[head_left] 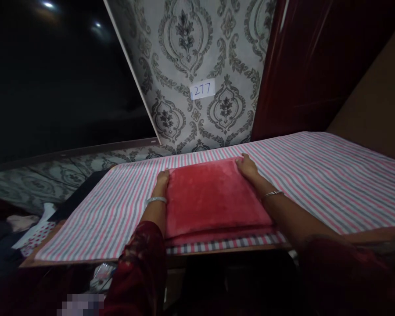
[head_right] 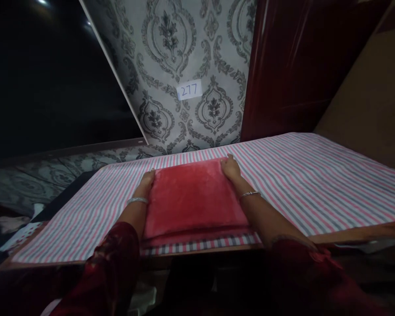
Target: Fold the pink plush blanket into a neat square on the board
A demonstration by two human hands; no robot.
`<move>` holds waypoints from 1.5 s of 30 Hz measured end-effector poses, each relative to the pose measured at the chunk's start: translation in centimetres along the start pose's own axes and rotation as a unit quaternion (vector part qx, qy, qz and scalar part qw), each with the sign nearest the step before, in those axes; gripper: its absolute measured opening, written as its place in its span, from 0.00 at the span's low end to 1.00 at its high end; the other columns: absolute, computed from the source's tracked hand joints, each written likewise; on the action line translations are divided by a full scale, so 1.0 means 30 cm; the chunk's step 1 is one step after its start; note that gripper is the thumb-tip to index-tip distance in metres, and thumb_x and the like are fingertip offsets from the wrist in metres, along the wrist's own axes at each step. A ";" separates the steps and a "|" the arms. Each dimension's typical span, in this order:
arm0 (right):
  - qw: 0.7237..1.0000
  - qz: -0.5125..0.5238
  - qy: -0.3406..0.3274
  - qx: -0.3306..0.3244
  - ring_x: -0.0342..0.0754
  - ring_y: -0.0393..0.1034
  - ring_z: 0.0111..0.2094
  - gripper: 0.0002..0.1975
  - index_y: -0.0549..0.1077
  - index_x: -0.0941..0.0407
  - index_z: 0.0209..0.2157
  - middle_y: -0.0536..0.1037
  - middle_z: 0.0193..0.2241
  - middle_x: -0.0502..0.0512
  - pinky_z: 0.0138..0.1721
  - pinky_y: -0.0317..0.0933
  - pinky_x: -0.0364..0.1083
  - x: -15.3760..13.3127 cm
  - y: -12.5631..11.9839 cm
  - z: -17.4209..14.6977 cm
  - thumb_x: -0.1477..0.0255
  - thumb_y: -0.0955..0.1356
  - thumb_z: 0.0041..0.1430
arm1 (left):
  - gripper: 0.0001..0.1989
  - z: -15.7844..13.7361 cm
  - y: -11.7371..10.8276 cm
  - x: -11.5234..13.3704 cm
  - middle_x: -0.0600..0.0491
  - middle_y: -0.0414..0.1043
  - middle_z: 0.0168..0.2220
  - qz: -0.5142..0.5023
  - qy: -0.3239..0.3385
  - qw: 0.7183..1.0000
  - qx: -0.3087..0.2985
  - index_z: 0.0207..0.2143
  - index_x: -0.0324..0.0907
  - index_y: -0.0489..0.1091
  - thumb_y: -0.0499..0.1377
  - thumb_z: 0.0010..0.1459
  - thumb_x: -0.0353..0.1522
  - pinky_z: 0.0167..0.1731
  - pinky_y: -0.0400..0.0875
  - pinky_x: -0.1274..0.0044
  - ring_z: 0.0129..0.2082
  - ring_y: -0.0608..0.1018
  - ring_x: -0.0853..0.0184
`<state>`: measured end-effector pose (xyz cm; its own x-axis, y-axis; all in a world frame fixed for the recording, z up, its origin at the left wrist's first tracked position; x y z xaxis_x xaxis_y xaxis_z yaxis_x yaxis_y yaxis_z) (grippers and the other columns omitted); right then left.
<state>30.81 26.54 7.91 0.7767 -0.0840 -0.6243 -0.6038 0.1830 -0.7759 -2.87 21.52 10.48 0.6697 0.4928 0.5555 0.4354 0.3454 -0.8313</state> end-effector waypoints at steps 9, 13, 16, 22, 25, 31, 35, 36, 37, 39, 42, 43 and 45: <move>0.914 -0.132 -0.380 -0.046 0.65 0.44 0.71 0.36 0.55 0.47 0.71 0.53 0.72 0.59 0.66 0.45 0.67 0.031 0.030 -0.424 0.51 0.62 0.66 | 0.37 -0.495 0.039 -0.084 0.43 0.48 0.73 0.114 0.426 0.897 -0.038 0.71 0.44 0.52 0.55 0.66 0.48 0.69 0.46 0.56 0.73 0.49 0.51; 0.902 -0.165 -0.394 -0.056 0.64 0.41 0.72 0.36 0.57 0.47 0.71 0.51 0.72 0.59 0.66 0.42 0.70 0.084 0.096 -0.489 0.49 0.62 0.66 | 0.38 -0.621 0.123 -0.161 0.39 0.43 0.74 0.160 0.461 0.872 -0.045 0.72 0.44 0.50 0.54 0.66 0.49 0.68 0.46 0.49 0.73 0.46 0.48; 0.901 -0.166 -0.399 -0.048 0.63 0.41 0.72 0.36 0.56 0.48 0.71 0.50 0.72 0.59 0.67 0.41 0.70 0.098 0.116 -0.488 0.51 0.62 0.67 | 0.38 -0.616 0.145 -0.175 0.39 0.42 0.74 0.168 0.459 0.871 -0.041 0.73 0.45 0.49 0.54 0.66 0.48 0.67 0.46 0.48 0.74 0.46 0.49; 0.908 -0.172 -0.380 -0.048 0.62 0.41 0.72 0.34 0.57 0.46 0.70 0.50 0.72 0.56 0.68 0.40 0.68 0.096 0.114 -0.496 0.51 0.63 0.66 | 0.35 -0.606 0.140 -0.165 0.39 0.43 0.74 0.172 0.456 0.872 -0.047 0.71 0.49 0.53 0.55 0.66 0.48 0.66 0.48 0.47 0.73 0.48 0.47; 0.908 -0.171 -0.379 -0.044 0.61 0.41 0.72 0.34 0.56 0.45 0.71 0.49 0.73 0.55 0.68 0.39 0.68 0.096 0.115 -0.501 0.52 0.63 0.67 | 0.34 -0.613 0.138 -0.167 0.40 0.42 0.74 0.174 0.457 0.871 -0.044 0.71 0.51 0.53 0.55 0.66 0.48 0.66 0.48 0.47 0.73 0.47 0.47; 0.908 -0.179 -0.375 -0.049 0.61 0.44 0.72 0.33 0.59 0.45 0.70 0.52 0.72 0.56 0.68 0.41 0.67 0.090 0.102 -0.496 0.52 0.62 0.67 | 0.34 -0.611 0.133 -0.156 0.40 0.46 0.73 0.178 0.454 0.872 -0.039 0.71 0.50 0.55 0.56 0.66 0.48 0.67 0.48 0.48 0.73 0.50 0.48; 0.910 -0.201 -0.360 -0.047 0.62 0.49 0.70 0.32 0.62 0.46 0.68 0.57 0.70 0.57 0.67 0.42 0.68 0.134 0.053 -0.497 0.52 0.62 0.67 | 0.34 -0.618 0.090 -0.181 0.43 0.49 0.73 0.192 0.440 0.876 -0.038 0.70 0.52 0.55 0.55 0.65 0.49 0.66 0.49 0.47 0.72 0.53 0.49; 0.913 -0.207 -0.351 -0.036 0.62 0.50 0.70 0.31 0.63 0.46 0.68 0.59 0.69 0.58 0.67 0.42 0.68 0.158 0.038 -0.499 0.53 0.61 0.66 | 0.34 -0.622 0.074 -0.201 0.43 0.51 0.72 0.196 0.437 0.878 -0.032 0.70 0.52 0.55 0.56 0.65 0.49 0.67 0.48 0.46 0.72 0.54 0.48; 0.915 -0.209 -0.344 -0.023 0.62 0.51 0.70 0.31 0.65 0.47 0.67 0.60 0.68 0.59 0.67 0.42 0.69 0.186 0.024 -0.502 0.53 0.61 0.66 | 0.35 -0.625 0.057 -0.227 0.43 0.53 0.71 0.199 0.433 0.879 -0.023 0.70 0.52 0.55 0.56 0.65 0.49 0.67 0.46 0.46 0.71 0.55 0.48; 0.918 -0.199 -0.343 0.005 0.62 0.52 0.69 0.30 0.67 0.47 0.65 0.62 0.68 0.58 0.67 0.44 0.69 0.249 0.005 -0.510 0.53 0.60 0.66 | 0.35 -0.626 0.030 -0.291 0.42 0.55 0.70 0.204 0.424 0.882 0.001 0.70 0.51 0.56 0.57 0.64 0.48 0.67 0.44 0.45 0.71 0.56 0.47; 0.919 -0.148 -0.363 0.038 0.62 0.49 0.70 0.29 0.67 0.47 0.65 0.59 0.69 0.55 0.66 0.50 0.68 0.341 0.002 -0.523 0.55 0.60 0.67 | 0.34 -0.618 0.015 -0.387 0.44 0.52 0.71 0.196 0.411 0.890 0.012 0.70 0.51 0.56 0.56 0.65 0.46 0.66 0.54 0.49 0.71 0.55 0.48; 0.920 -0.125 -0.369 0.043 0.60 0.50 0.70 0.28 0.66 0.47 0.66 0.59 0.69 0.54 0.66 0.51 0.66 0.365 0.008 -0.527 0.56 0.59 0.68 | 0.33 -0.614 0.016 -0.412 0.44 0.51 0.72 0.189 0.410 0.892 0.010 0.71 0.50 0.56 0.55 0.66 0.46 0.64 0.59 0.52 0.72 0.55 0.49; 0.922 -0.081 -0.377 0.041 0.57 0.53 0.69 0.28 0.63 0.47 0.68 0.57 0.70 0.54 0.65 0.55 0.63 0.400 0.027 -0.531 0.58 0.58 0.70 | 0.33 -0.608 0.023 -0.446 0.45 0.49 0.72 0.174 0.415 0.893 0.007 0.71 0.49 0.55 0.53 0.67 0.46 0.62 0.65 0.57 0.72 0.54 0.51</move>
<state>36.79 10.09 -1.65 0.7786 0.5815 -0.2360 -0.4767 0.3034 -0.8251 -0.54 0.60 2.17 0.9809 -0.1867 0.0551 0.1103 0.3002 -0.9475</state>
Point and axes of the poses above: each hand's wrist, its own z-axis towards the middle knuckle, its own y-axis out of the palm, x = y × z, the point moved 1 cm from there along z, towards the middle knuckle
